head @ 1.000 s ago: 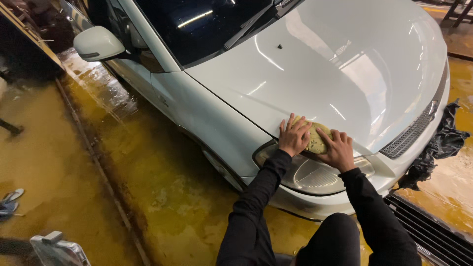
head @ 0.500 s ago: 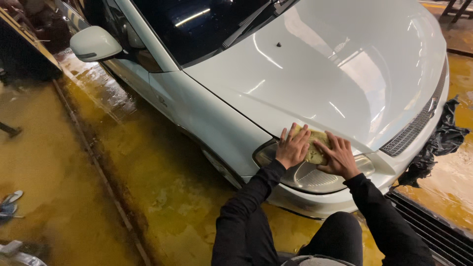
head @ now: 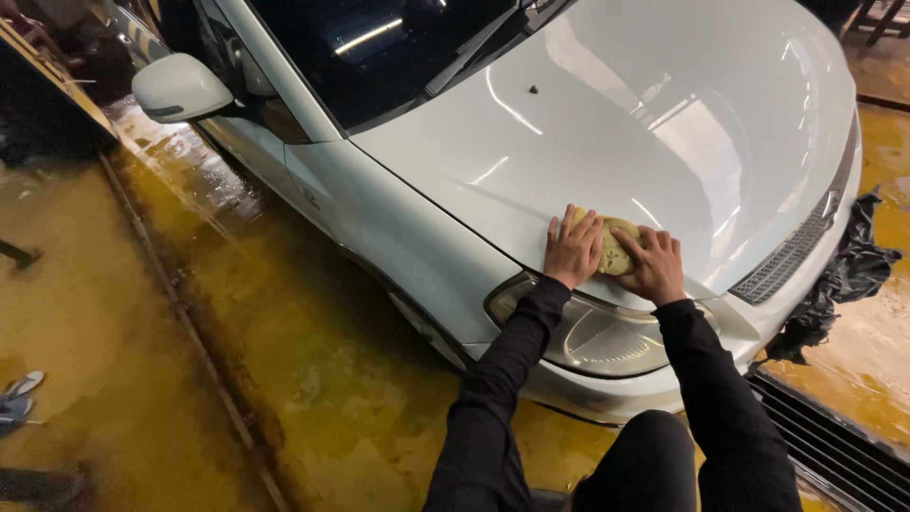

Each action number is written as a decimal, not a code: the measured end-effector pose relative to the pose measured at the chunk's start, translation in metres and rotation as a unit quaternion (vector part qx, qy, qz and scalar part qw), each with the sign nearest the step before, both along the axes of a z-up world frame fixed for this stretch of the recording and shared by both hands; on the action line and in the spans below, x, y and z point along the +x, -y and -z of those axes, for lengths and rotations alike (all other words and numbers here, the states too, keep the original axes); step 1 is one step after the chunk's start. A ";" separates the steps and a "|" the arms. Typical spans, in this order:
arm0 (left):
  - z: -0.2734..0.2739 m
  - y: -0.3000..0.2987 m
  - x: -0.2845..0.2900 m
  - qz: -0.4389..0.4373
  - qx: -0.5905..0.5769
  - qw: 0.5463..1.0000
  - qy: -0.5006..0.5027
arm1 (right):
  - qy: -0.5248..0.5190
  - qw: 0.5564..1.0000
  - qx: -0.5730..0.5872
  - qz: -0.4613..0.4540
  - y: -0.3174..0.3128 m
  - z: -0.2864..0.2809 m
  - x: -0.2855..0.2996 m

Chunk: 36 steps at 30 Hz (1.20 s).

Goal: The person sits on the floor and wipes the front hood of a white car using a yellow sponge. The person repeatedly rubs the sponge over the hood surface near the headlight.

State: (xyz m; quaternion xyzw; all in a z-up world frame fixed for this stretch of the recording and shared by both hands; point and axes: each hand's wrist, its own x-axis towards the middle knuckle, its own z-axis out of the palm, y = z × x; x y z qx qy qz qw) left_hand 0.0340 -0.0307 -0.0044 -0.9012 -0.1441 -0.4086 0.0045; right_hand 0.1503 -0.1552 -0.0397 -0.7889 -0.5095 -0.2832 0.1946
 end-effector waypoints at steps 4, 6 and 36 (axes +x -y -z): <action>0.000 0.001 -0.001 0.004 0.016 1.000 -0.007 | 0.006 1.000 0.002 0.008 0.007 0.009 -0.005; -0.001 0.002 -0.001 0.021 0.022 1.000 -0.010 | 0.024 0.999 0.010 0.019 0.011 0.011 -0.007; 0.002 0.010 -0.007 0.005 0.031 0.999 -0.029 | -0.008 1.000 0.004 0.016 0.022 0.014 -0.023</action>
